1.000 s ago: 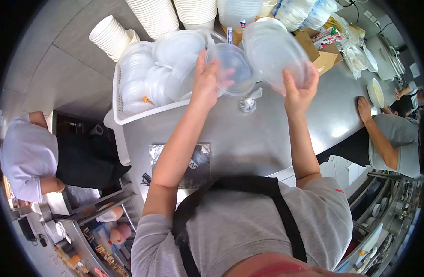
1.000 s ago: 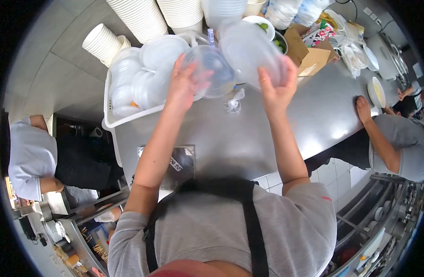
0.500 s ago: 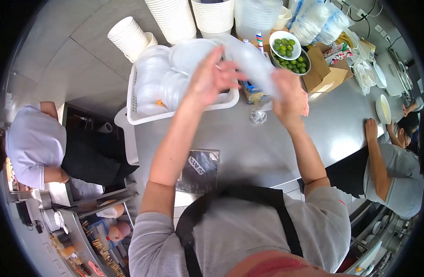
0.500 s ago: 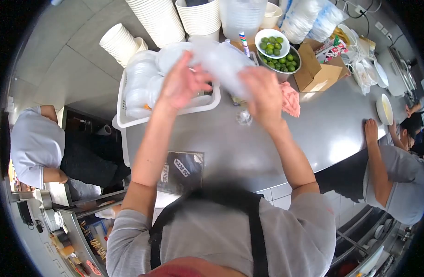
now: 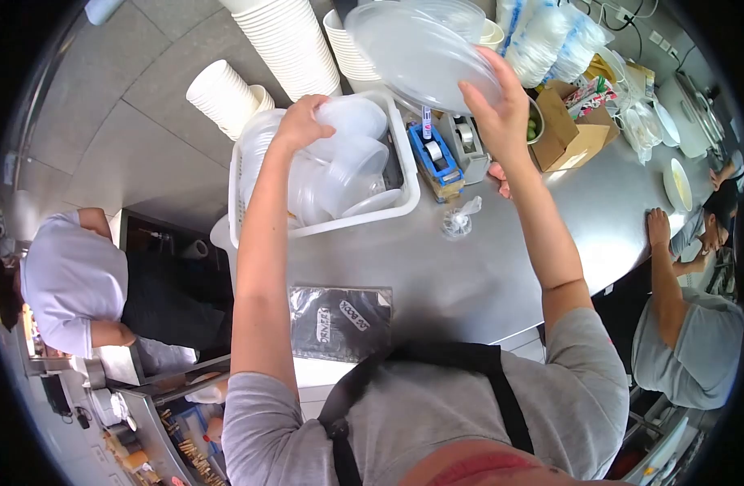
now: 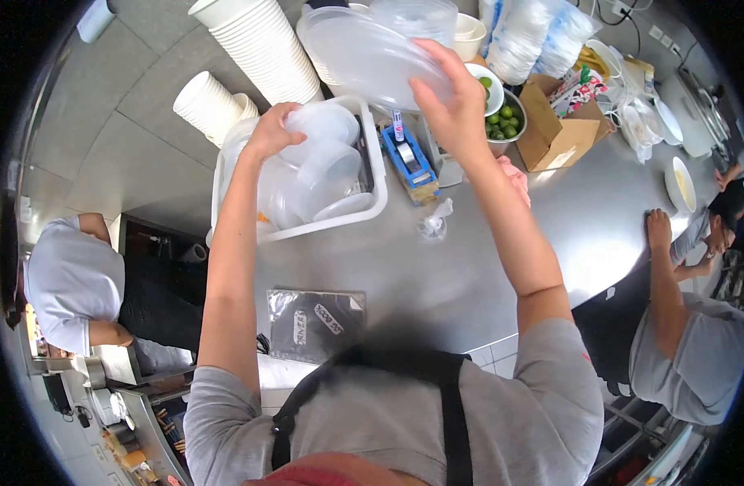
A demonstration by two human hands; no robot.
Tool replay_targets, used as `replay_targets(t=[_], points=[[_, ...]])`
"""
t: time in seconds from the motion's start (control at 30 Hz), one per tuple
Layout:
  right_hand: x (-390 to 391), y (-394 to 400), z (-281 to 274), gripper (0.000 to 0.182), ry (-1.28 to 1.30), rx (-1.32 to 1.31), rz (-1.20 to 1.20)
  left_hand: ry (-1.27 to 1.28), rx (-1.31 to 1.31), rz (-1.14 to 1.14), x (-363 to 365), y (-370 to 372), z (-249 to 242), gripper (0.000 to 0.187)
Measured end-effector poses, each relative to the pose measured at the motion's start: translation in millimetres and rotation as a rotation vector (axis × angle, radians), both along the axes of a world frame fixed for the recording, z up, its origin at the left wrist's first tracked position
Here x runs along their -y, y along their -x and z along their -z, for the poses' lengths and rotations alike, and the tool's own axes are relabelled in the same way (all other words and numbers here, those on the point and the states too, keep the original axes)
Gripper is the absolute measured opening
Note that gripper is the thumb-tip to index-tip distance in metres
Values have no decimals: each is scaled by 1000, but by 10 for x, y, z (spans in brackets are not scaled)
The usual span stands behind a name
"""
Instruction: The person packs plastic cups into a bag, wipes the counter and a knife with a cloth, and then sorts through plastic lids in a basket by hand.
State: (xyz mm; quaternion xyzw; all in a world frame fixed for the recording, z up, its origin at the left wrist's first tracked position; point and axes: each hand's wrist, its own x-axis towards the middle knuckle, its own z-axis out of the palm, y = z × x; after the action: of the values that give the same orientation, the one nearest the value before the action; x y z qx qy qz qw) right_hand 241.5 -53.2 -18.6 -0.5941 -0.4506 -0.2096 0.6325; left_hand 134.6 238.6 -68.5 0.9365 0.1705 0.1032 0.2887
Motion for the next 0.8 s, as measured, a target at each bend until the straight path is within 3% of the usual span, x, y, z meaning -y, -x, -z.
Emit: replay_targets(t=[0.13, 0.33, 0.4, 0.47, 0.53, 0.57, 0.63, 0.7, 0.73, 0.77, 0.8], points=[[-463, -300, -19, 41, 53, 76, -105, -182, 66, 132, 155, 90, -136, 59], [-1191, -546, 203, 42, 250, -126, -348, -310, 120, 119, 360, 275, -227, 59], [-1369, -650, 306, 42, 496, -283, -604, -300, 145, 128, 439, 358, -252, 61], [-1580, -779, 407, 43, 551, -229, -664, -290, 173, 135, 416, 390, -219, 62], [-1672, -739, 396, 45, 608, -172, -727, -173, 585, 62, 298, 385, -147, 60], [-1693, -722, 395, 43, 715, -143, -683, -169, 583, 54, 190, 353, -152, 60], [-1739, -623, 487, 43, 828, -112, -641, 135, 844, -318, -16, 263, -190, 58], [-1777, -472, 660, 59, 764, -232, -484, 127, 757, -332, -78, 235, -113, 63], [-1736, -495, 654, 80, 909, -191, -485, 288, 469, -177, -104, 204, -51, 66], [-1722, -538, 619, 80, 914, -195, -484, 440, 177, -17, -123, 187, 13, 68], [-1698, -559, 501, 80, 990, -210, -531, 291, 171, -69, -98, 191, -10, 70]])
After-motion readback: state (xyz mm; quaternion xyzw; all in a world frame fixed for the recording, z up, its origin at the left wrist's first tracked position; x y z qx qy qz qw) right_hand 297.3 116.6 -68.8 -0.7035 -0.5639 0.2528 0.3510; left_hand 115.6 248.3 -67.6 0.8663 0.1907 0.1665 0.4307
